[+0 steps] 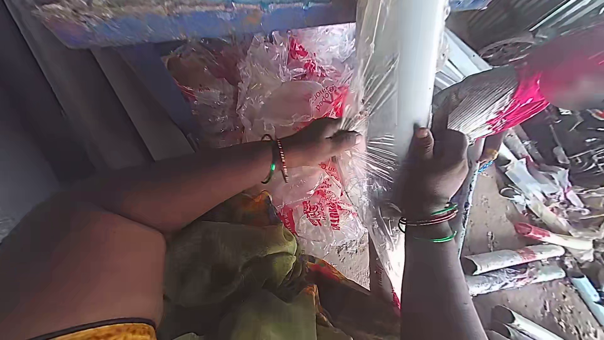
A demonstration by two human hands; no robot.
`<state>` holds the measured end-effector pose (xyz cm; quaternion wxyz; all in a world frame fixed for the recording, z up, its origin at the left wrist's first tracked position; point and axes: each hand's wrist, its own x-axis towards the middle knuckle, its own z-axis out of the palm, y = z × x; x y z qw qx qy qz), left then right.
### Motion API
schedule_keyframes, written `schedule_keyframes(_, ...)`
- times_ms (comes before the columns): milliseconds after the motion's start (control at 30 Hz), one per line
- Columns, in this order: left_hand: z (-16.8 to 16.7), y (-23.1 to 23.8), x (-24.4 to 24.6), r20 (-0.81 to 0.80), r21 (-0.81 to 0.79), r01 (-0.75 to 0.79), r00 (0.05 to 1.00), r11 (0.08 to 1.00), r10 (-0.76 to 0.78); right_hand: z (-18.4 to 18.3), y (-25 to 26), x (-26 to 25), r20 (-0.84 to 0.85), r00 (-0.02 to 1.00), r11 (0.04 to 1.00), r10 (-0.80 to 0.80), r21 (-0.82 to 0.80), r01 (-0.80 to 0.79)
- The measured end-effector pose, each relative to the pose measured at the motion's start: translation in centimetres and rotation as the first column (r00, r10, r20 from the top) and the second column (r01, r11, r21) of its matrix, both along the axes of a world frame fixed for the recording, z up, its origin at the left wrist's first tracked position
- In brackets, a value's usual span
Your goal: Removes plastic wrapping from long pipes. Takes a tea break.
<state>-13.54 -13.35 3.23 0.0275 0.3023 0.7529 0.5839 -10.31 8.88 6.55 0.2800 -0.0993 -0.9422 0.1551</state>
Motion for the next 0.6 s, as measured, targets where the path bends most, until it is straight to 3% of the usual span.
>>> schedule_keyframes(200,-2.7,-0.8,-0.7,-0.026,-0.018,-0.033,0.999,0.999,0.032,0.0,0.7,-0.7,-0.016,1.0,0.999,0.012,-0.037,-0.012)
schedule_keyframes(367,-0.9,0.6,0.4,0.124,-0.067,-0.096,0.987,0.993,0.104,0.7,1.1,-0.9,0.059,0.998,0.987,0.036,-0.157,-0.026)
schedule_keyframes(600,-3.3,1.4,4.3,0.436,-0.034,0.107,0.896,0.994,-0.081,1.4,1.2,-0.3,0.14,0.989,0.981,0.044,-0.191,-0.017)
